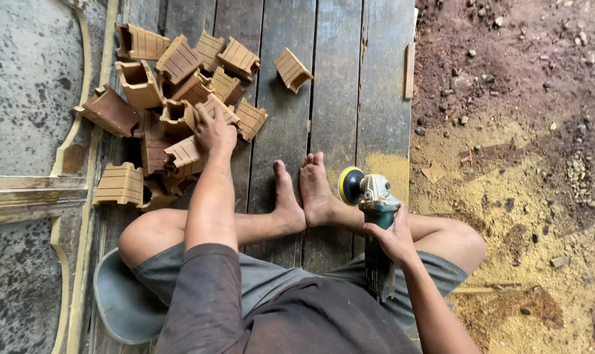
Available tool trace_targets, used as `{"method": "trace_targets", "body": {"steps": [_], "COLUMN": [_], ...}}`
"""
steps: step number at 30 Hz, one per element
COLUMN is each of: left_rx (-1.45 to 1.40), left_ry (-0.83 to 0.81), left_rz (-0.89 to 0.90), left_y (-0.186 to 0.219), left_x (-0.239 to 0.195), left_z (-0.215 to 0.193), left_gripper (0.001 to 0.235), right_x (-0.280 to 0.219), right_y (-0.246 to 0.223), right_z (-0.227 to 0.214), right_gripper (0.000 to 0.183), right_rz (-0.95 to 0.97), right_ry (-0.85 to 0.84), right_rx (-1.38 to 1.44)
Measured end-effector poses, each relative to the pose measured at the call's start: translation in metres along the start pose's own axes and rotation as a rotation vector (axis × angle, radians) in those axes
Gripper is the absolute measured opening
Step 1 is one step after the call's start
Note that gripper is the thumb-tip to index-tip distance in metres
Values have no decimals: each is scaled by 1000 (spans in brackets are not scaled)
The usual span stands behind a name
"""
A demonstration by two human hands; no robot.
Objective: The person sits cross-legged on a wooden platform and uses an angle grinder with a sanding disc to smooth the edges of small wooden pieces. They hold each piece with their left hand and apply the tool with their right hand, moving the grinder along the edges before placing the finished piece aside.
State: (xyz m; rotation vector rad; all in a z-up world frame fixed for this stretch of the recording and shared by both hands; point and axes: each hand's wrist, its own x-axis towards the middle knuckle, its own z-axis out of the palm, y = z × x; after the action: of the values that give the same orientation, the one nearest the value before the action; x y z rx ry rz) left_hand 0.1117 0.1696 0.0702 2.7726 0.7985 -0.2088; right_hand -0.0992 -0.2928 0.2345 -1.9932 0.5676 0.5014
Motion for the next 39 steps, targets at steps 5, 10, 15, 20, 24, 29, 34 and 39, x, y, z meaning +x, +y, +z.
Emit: {"method": "trace_targets", "body": {"steps": [5,10,15,20,24,29,34,39], "left_rx": [-59,40,-141,-231,-114,-103,145,117], "left_ry": [79,81,-339,-363,-518,-469,-494,-605], "left_rz": [256,608,633,810,742,691,861,883], "left_y": [-15,44,83,101,84,87,113,114], "left_x": [27,-81,-142,-161,-172,-157,-180,-192], "left_z": [8,-55,-9,7,75,66,-42,-60], "left_gripper": [35,20,23,27,80,39,29,60], "right_x": [-5,-5,-7,-1,-5,-3,-5,-6], "right_y": [1,10,10,24,11,12,12,5], "right_z": [-3,-3,0,0,0,-1,6,8], "right_gripper": [107,107,106,110,109,107,109,108], "right_rz": [-6,-13,-33,-33,6,34,45,5], "right_ry": [24,19,34,44,12,-11,-58,-67], "right_rx": [-1,6,2,-1,14,-10,-37,-14]}}
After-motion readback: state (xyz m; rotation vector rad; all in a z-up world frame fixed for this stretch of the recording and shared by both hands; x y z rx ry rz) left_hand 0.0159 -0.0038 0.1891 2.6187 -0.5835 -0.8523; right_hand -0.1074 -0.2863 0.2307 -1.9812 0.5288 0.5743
